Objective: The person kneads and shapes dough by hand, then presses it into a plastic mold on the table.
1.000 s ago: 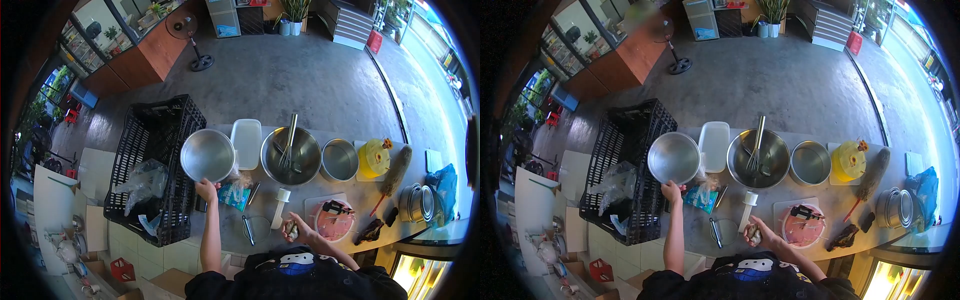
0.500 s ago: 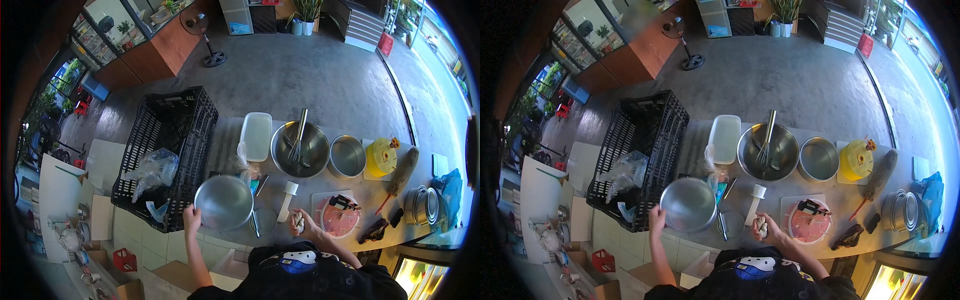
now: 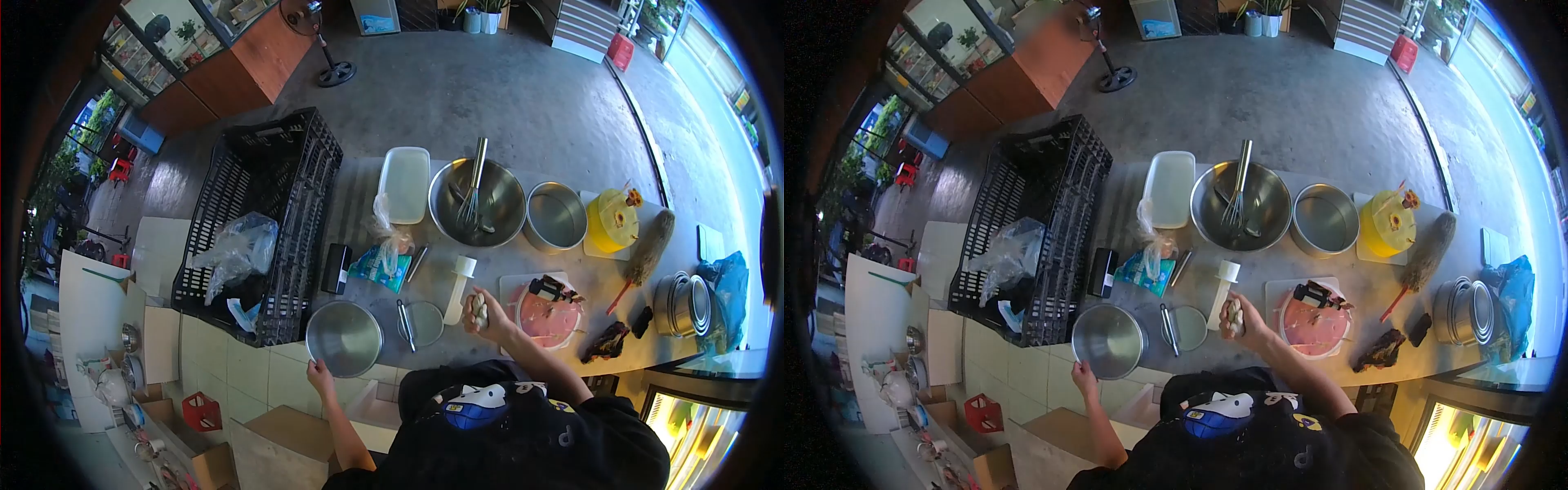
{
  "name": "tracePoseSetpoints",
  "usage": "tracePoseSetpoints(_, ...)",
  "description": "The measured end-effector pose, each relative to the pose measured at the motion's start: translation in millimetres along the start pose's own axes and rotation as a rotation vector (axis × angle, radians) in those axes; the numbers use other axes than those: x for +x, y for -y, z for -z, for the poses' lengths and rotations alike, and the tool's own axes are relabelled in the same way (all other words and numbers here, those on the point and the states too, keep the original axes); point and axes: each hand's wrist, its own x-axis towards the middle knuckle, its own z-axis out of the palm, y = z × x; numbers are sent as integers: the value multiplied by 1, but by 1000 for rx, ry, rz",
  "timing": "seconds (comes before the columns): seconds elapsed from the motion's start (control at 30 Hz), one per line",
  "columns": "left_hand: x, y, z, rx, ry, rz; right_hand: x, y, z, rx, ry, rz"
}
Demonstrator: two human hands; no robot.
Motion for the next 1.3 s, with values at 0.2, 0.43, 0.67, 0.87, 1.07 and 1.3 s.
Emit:
tracePoseSetpoints(0.2,-40,-90,-14,545,-411,-283,-2,1,-4,95,-49,46)
tracePoseSetpoints(0.43,-69,-147,-96,233,297,-938,-9,-12,11,272,-172,61)
tracePoseSetpoints(0.67,-30,-178,-183,288,381,-1029,-26,-18,7,100,-320,100)
tracePoseSetpoints(0.87,-15,-194,-228,616,112,-1011,-28,-15,4,116,-389,72)
tracePoseSetpoints(1.07,-22,-211,-194,690,453,-596,-42,1,9,154,-208,-112)
tracePoseSetpoints(1.3,-36,-180,-181,634,590,-439,-26,-7,16,219,-226,-138)
